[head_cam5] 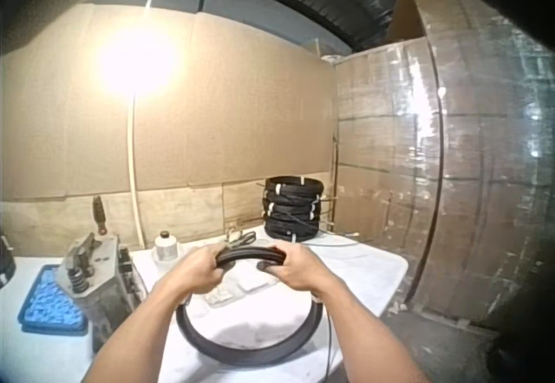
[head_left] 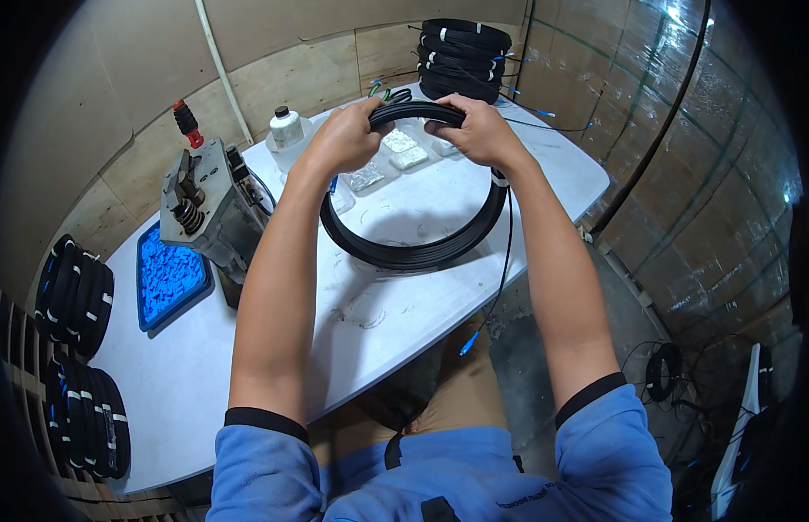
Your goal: Attaching a connector to the end of a cable and securing a coiled cable with adhesive tape.
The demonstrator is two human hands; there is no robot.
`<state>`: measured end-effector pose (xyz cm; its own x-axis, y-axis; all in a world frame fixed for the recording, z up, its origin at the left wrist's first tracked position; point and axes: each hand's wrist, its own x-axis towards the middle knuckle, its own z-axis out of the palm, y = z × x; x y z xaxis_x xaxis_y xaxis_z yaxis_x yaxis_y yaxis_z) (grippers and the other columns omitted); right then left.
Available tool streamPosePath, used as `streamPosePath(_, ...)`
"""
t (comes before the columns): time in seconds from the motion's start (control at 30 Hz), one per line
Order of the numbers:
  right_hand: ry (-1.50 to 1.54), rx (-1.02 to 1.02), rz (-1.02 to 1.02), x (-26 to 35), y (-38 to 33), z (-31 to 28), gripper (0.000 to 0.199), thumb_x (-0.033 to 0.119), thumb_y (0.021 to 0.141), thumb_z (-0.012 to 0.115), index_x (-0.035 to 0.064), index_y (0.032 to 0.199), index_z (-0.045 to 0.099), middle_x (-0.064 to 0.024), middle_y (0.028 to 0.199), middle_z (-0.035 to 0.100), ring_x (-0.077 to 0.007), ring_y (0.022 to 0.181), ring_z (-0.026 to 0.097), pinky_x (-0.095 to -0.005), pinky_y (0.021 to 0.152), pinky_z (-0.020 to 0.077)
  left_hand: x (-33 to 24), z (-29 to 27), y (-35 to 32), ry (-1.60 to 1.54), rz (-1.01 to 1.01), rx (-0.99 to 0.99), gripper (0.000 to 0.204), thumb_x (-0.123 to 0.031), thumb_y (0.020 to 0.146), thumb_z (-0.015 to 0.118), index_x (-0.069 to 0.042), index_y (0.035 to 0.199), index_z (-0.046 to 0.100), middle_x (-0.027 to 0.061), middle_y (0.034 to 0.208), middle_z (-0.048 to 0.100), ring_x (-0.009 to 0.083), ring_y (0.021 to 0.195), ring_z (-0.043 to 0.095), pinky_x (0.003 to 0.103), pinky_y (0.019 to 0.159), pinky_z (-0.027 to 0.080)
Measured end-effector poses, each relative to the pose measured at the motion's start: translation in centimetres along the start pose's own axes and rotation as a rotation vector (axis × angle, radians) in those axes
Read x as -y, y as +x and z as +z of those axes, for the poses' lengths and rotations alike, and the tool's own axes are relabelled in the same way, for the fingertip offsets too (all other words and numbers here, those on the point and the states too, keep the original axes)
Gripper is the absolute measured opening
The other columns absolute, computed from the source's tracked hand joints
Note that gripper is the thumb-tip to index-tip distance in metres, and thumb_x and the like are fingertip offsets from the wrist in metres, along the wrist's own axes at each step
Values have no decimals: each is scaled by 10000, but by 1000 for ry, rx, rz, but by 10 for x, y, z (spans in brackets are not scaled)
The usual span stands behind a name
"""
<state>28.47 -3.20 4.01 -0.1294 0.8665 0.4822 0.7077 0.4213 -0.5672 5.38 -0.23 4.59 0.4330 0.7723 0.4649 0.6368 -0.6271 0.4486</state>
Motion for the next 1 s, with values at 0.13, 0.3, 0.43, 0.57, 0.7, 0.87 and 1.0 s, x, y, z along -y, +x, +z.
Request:
streamPosePath(0.13,10,24,-12,7,-1,-2,365,307,878,790,53,1121,694,-46,860,695,-131,739,569,-303,714,476,1,1,1,-13,-8,2,190,-180,932,651,-26,1041,628,197,834,665,329,751,612,428,701,461)
streamPosePath(0.3,105,-24,-60,-8,2,2,325,256,850,807,64,1100,726,-91,898,755,-168,759,667,-305,731,512,-10,0,-3,3,-35,-2,187,-178,935,647,-20,1033,629,192,824,663,326,744,608,427,704,461)
streamPosePath(0.43,157,-31,-42,-16,4,6,324,249,850,808,68,1106,727,-88,889,752,-158,747,653,-298,732,508,-5,1,0,-12,-25,-4,182,-174,930,649,-17,1021,626,192,819,662,329,741,603,426,702,460)
streamPosePath(0.57,71,-11,7,5,-3,2,314,229,853,801,81,1119,724,-88,925,760,-172,804,693,-299,752,522,1,-2,-3,-22,-25,7,185,-167,919,657,-17,1023,626,195,816,657,333,751,607,423,710,465)
streamPosePath(0.7,33,-14,-54,9,-6,1,314,214,874,776,85,1152,707,-79,972,768,-192,856,726,-306,768,536,0,-1,-6,-23,-28,-2,188,-164,914,659,-14,1023,623,201,819,655,348,765,612,425,723,471)
streamPosePath(0.87,30,20,-15,10,-7,-1,306,213,905,745,91,1178,683,-47,905,737,-149,743,628,-296,702,500,-2,-1,-7,18,22,-47,196,-162,915,654,-18,1044,621,218,856,669,385,777,623,443,726,475)
streamPosePath(1.0,-67,38,-50,9,-7,-6,290,217,932,718,105,1193,658,-39,836,720,-108,619,537,-291,619,457,-9,-5,-6,39,-38,-6,212,-147,901,643,-41,1085,641,230,927,704,421,886,660,483,774,497)
